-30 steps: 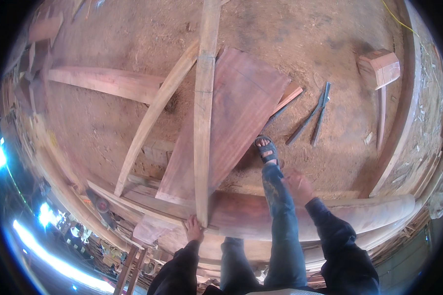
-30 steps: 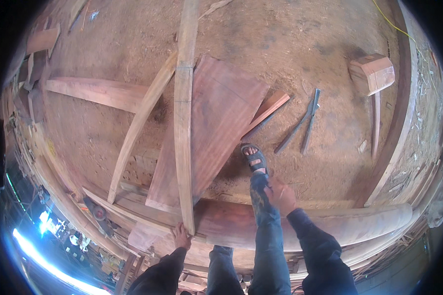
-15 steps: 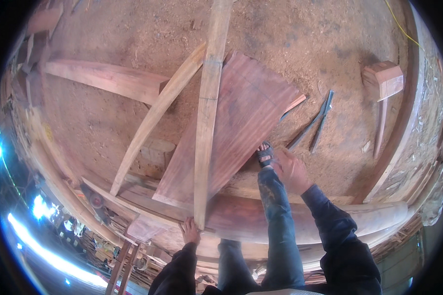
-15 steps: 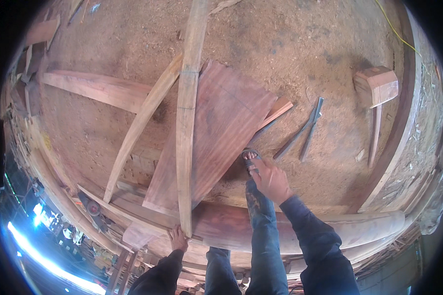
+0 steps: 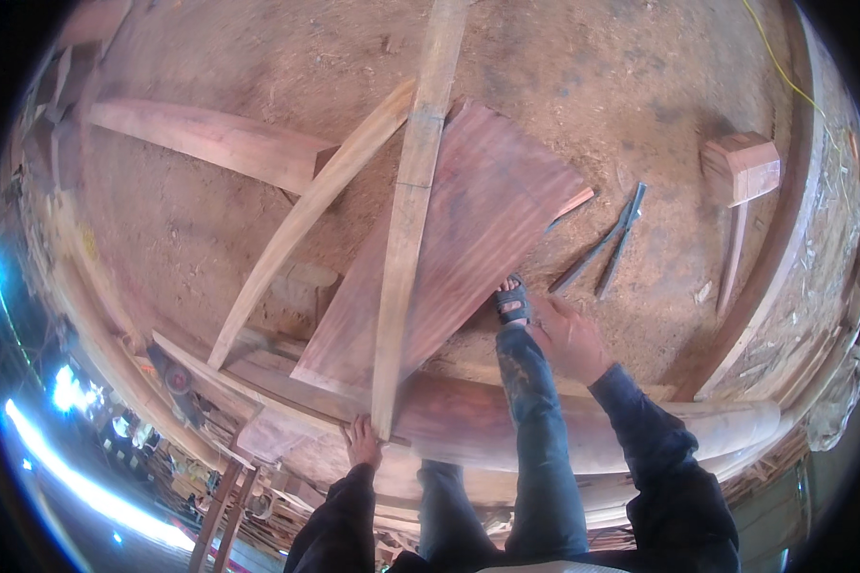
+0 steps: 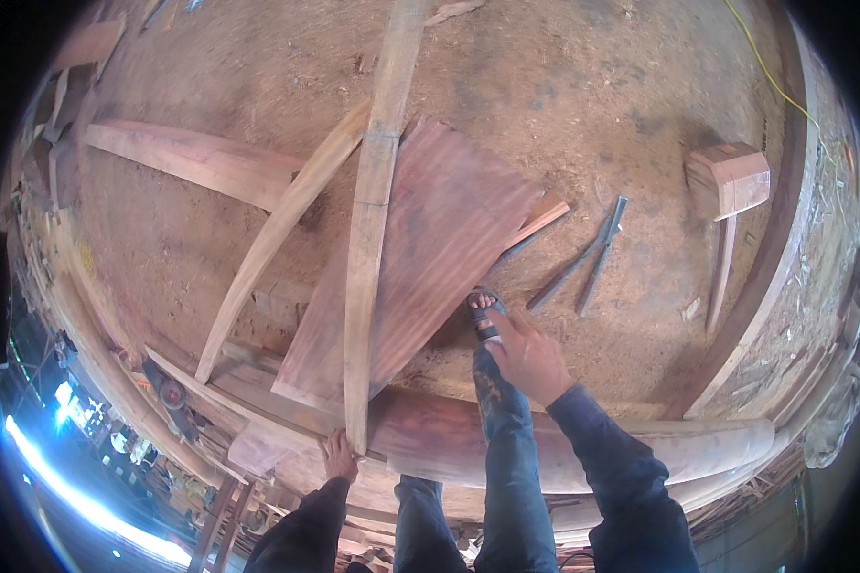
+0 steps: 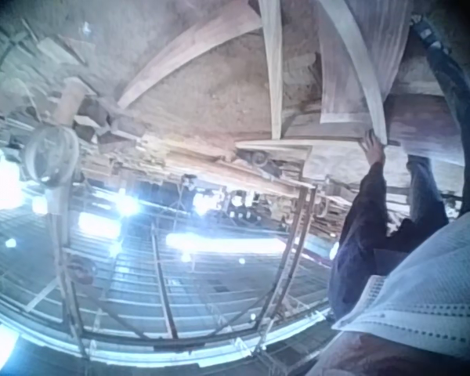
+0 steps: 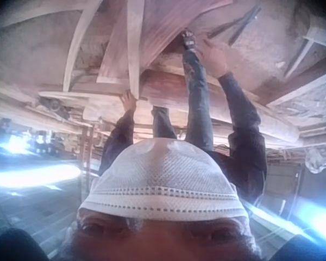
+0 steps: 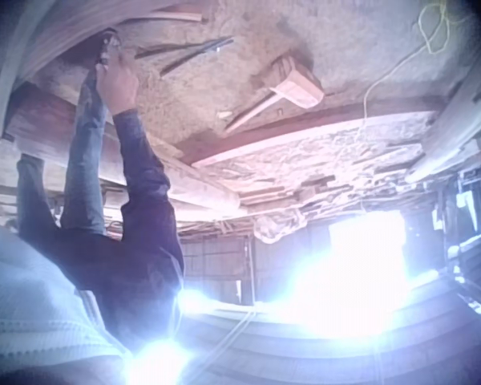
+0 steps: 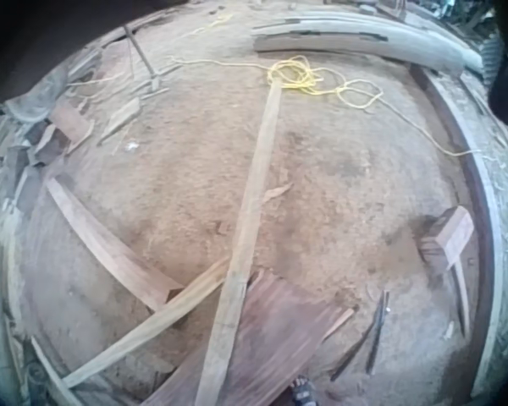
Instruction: The person assembles a wooden frame by hand, fitting a long plank into a mortise on a curved wooden piece. They repeatedly lift, align, and insert the plank, then remove and reposition it multiple times before placing the assembled frame on the floor.
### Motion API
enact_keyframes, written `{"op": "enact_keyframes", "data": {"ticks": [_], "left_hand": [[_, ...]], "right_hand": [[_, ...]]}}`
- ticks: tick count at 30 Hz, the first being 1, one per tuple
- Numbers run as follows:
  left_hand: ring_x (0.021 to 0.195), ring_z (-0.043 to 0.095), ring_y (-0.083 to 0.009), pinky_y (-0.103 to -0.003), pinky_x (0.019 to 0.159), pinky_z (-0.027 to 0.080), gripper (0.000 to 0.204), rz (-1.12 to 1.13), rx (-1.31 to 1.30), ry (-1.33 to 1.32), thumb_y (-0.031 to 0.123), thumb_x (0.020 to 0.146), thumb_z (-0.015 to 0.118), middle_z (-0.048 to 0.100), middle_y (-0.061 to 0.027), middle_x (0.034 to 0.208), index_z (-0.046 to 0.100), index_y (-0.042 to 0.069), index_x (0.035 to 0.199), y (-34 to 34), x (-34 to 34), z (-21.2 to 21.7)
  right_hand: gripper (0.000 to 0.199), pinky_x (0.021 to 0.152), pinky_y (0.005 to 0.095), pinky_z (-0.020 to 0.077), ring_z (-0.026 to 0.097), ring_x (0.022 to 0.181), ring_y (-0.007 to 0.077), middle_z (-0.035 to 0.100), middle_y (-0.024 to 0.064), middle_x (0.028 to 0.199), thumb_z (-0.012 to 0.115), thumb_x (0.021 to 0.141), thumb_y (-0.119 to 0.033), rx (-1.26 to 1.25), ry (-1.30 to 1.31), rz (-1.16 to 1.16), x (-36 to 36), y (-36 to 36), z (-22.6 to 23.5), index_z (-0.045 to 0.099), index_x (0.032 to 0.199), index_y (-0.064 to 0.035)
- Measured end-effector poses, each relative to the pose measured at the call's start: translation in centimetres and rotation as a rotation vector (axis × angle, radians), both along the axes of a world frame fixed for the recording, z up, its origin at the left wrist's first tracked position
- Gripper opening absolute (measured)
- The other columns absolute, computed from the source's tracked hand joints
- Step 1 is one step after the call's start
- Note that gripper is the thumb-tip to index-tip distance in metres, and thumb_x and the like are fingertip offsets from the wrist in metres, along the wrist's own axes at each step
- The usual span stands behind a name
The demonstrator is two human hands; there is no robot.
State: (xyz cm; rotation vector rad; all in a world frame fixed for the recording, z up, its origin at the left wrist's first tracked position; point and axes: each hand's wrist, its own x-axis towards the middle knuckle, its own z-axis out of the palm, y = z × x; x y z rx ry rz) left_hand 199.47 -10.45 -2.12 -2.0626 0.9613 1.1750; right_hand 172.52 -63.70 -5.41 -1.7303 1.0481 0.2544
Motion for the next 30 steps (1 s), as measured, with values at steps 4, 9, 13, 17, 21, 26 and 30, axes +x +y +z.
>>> {"op": "enact_keyframes", "data": {"ticks": [4,9,13,17,21,26,30], "left_hand": [[0.16,0.028,-0.029,-0.066,0.132,0.006,0.088,-0.03,-0.004,-0.009,0.028,0.081,0.086,0.041,-0.0079,0.162,0.042,0.009,0.156,0.0,0.1,0.0],[0.16,0.028,-0.0288,-0.066,0.132,0.006,0.089,-0.033,-0.015,-0.014,0.026,0.082,0.085,0.041,-0.0081,0.162,0.041,0.007,0.157,0.1,0.1,-0.1],[0.16,0.028,-0.0284,-0.066,0.132,0.006,0.086,-0.044,-0.007,-0.009,0.025,0.083,0.083,0.041,-0.0074,0.162,0.042,0.006,0.156,-0.2,-0.1,-0.1],[0.16,0.029,-0.0285,-0.066,0.132,0.005,0.079,0.008,0.007,-0.004,0.023,0.085,0.079,0.043,-0.007,0.161,0.045,0.007,0.155,0.5,-0.4,-0.4],[0.159,0.03,-0.0283,-0.066,0.132,0.006,0.073,-0.085,-0.025,-0.04,0.019,0.088,0.075,0.045,-0.0079,0.159,0.046,0.009,0.154,1.3,0.4,-0.6],[0.158,0.032,-0.0275,-0.068,0.131,0.007,0.068,-0.008,-0.096,-0.056,0.009,0.089,0.068,0.047,-0.0076,0.158,0.047,0.011,0.153,1.8,-0.1,-0.2],[0.159,0.031,-0.0268,-0.068,0.131,0.007,0.067,0.028,-0.078,0.002,0.006,0.089,0.064,0.046,-0.0074,0.159,0.046,0.011,0.154,0.2,0.0,-0.2]], "right_hand": [[0.06,0.077,0.0536,0.06,0.072,0.09,0.0466,0.071,0.023,0.112,0.071,0.095,-0.019,-0.038,-0.171,0.022,3.8,-1.6,-2.7,0.052,0.151,-0.0082],[0.066,0.076,0.0565,0.0586,0.073,0.087,0.0486,0.075,0.0248,0.097,0.071,0.096,-0.021,-0.068,-0.25,-0.031,11.3,-8.9,-6.5,0.046,0.156,-0.0089],[0.069,0.082,0.0558,0.0582,0.073,0.093,0.0471,0.075,0.0246,0.097,0.071,0.097,-0.022,-0.105,-0.223,-0.07,15.1,-13.3,-8.2,0.042,0.159,-0.0111],[0.065,0.084,0.0528,0.0583,0.073,0.096,0.0445,0.075,0.0231,0.097,0.071,0.096,-0.023,-0.144,-0.155,-0.045,15.0,-13.4,-9.0,0.048,0.156,-0.0101],[0.054,0.083,0.0431,0.0585,0.073,0.09,0.0365,0.074,0.0195,0.096,0.075,0.097,-0.02,-0.086,-0.095,-0.127,10.6,-10.7,-4.9,0.059,0.146,-0.006],[0.029,0.083,0.0337,0.0575,0.066,0.097,0.0162,0.069,0.0067,0.109,0.07,0.101,-0.012,-0.274,-0.541,-0.124,6.6,-8.4,15.1,0.07,0.128,-0.0021],[0.029,0.082,0.0344,0.0576,0.067,0.096,0.0174,0.069,0.0084,0.11,0.071,0.1,-0.013,-0.281,-0.635,-0.112,4.4,-9.8,20.8,0.07,0.127,-0.0022]]}}
